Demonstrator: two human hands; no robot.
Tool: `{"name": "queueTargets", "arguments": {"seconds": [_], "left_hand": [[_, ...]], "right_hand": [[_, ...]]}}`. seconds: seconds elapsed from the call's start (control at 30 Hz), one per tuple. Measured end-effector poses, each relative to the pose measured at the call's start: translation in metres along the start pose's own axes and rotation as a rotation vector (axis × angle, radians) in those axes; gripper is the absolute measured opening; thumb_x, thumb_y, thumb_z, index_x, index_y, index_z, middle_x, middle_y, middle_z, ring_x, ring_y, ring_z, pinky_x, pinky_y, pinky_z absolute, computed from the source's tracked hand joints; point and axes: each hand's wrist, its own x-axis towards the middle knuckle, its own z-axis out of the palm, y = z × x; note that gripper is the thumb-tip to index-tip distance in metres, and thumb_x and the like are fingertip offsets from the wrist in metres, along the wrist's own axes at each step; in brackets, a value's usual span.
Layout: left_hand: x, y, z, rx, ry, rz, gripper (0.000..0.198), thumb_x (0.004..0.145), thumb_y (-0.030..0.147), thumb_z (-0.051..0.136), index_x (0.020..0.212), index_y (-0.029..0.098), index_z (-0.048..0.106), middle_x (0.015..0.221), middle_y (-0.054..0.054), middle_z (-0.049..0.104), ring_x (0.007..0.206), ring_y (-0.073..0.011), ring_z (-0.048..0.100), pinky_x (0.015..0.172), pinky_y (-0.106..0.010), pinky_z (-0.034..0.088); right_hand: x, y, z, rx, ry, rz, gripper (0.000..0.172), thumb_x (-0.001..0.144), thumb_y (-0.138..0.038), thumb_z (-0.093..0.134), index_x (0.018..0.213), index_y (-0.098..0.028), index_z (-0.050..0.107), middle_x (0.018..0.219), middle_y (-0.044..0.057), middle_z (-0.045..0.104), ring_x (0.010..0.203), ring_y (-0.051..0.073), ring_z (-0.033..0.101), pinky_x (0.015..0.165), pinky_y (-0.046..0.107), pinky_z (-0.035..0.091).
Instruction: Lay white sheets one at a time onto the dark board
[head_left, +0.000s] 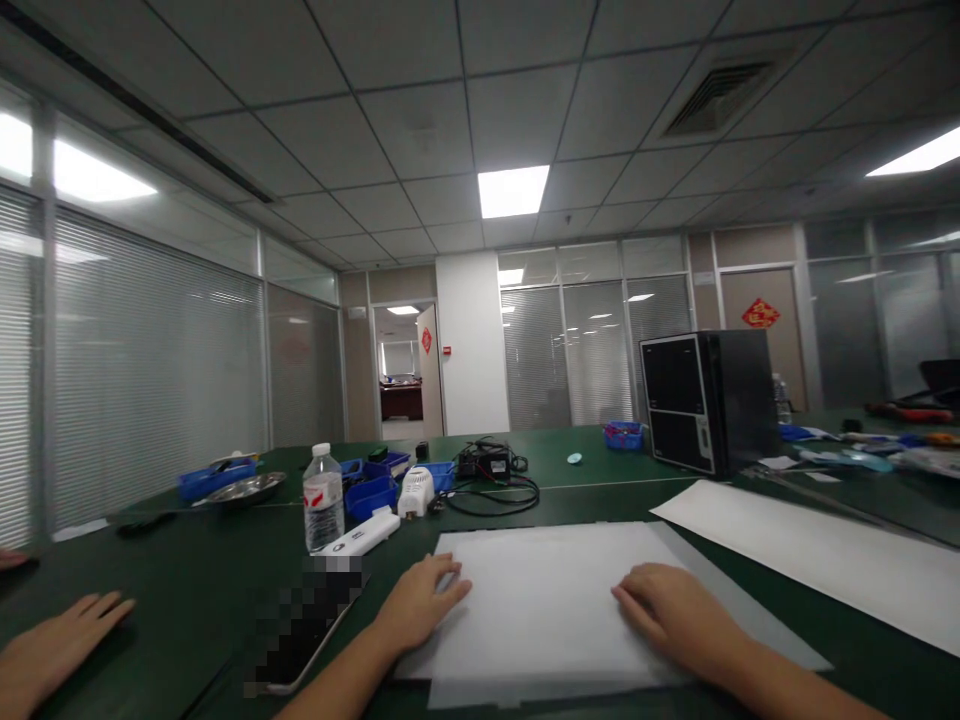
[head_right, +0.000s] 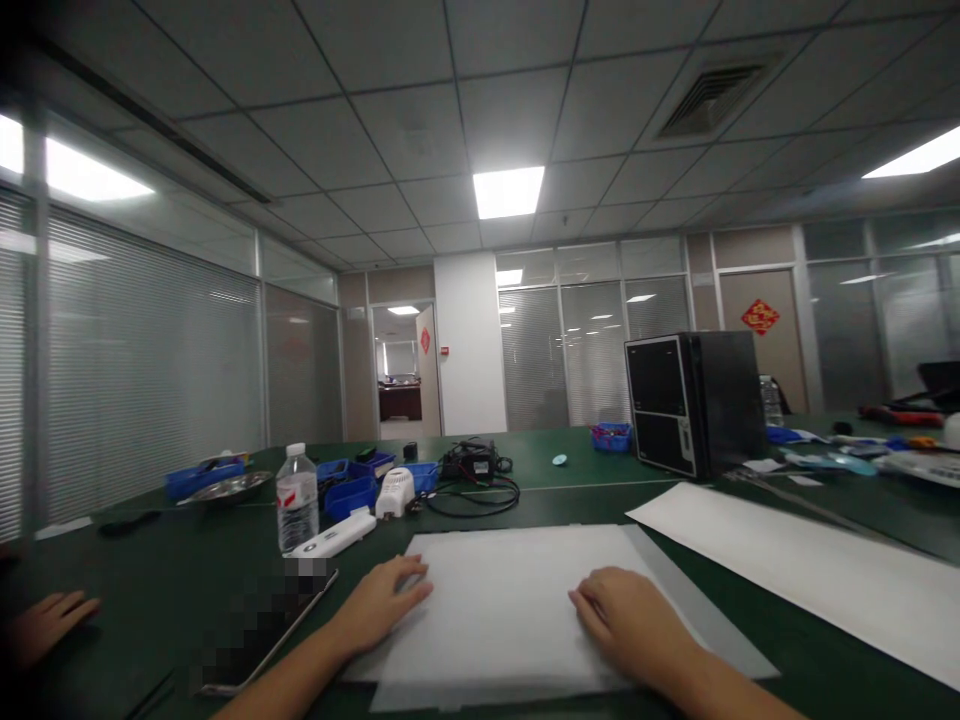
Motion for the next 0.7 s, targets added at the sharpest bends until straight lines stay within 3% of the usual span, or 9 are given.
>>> {"name": "queueTargets", "arguments": {"seconds": [0.1,0.2,0.3,0.43,0.53,0.6,0.7], "left_hand": [[0.002,-0.002,0.002,0.001,0.032,-0.026,0.058,0.076,0.057,0.067,0.124,0.024,0.072,0.144,-0.007,0.062,0.136,-0.0308,0.053,0.117,-0.039,0.036],[0.004,-0.003,0.003,0.01,0.074,-0.057,0.049,0.075,0.048,0.068,0.117,0.024,0.075,0.139,-0.007,0.066,0.13,-0.0289,0.059,0.114,-0.037,0.04],[0.007,-0.003,0.003,0.023,0.102,-0.077,0.036,0.077,0.043,0.065,0.105,0.025,0.079,0.132,-0.005,0.071,0.125,-0.0269,0.063,0.11,-0.035,0.042],[0.009,-0.002,0.004,0.052,0.125,-0.097,0.03,0.078,0.039,0.063,0.099,0.025,0.079,0.125,-0.005,0.074,0.121,-0.0267,0.066,0.108,-0.034,0.044],[0.008,0.002,0.004,0.083,0.14,-0.101,0.029,0.08,0.038,0.062,0.099,0.025,0.079,0.123,-0.005,0.075,0.118,-0.026,0.067,0.105,-0.034,0.045],[0.006,0.006,0.003,0.106,0.149,-0.101,0.028,0.081,0.037,0.061,0.099,0.026,0.079,0.121,-0.005,0.076,0.115,-0.0257,0.068,0.103,-0.033,0.046],[0.004,0.011,0.002,0.136,0.16,-0.094,0.027,0.082,0.036,0.06,0.1,0.026,0.078,0.118,-0.005,0.077,0.111,-0.0248,0.069,0.101,-0.033,0.047]], "right_hand": [[0.0,0.0,0.003,0.037,-0.024,-0.027,0.052,0.101,-0.054,0.031,0.116,-0.028,0.073,0.114,0.006,0.076,0.105,0.023,0.068,0.095,0.037,0.05],[0.008,0.018,0.005,0.016,-0.018,-0.011,0.05,0.1,-0.054,0.032,0.124,-0.031,0.069,0.128,0.002,0.07,0.118,0.02,0.063,0.105,0.034,0.046],[0.017,0.066,0.001,-0.083,0.035,0.123,0.048,0.098,-0.046,0.036,0.126,-0.025,0.069,0.138,0.008,0.064,0.127,0.025,0.058,0.113,0.042,0.04],[0.008,0.148,-0.01,-0.261,0.091,0.417,0.051,0.087,-0.033,0.051,0.13,-0.01,0.064,0.147,0.024,0.051,0.136,0.04,0.047,0.113,0.057,0.036],[-0.008,0.191,-0.014,-0.337,0.066,0.62,0.046,0.09,-0.036,0.049,0.123,-0.01,0.068,0.133,0.029,0.06,0.125,0.045,0.056,0.098,0.066,0.045],[-0.014,0.204,-0.012,-0.348,0.028,0.666,0.039,0.095,-0.039,0.048,0.116,-0.016,0.07,0.116,0.021,0.07,0.108,0.036,0.067,0.087,0.059,0.053],[-0.013,0.203,-0.006,-0.373,0.013,0.613,0.029,0.095,-0.033,0.053,0.115,-0.019,0.068,0.107,0.011,0.073,0.099,0.026,0.069,0.084,0.047,0.055]]}}
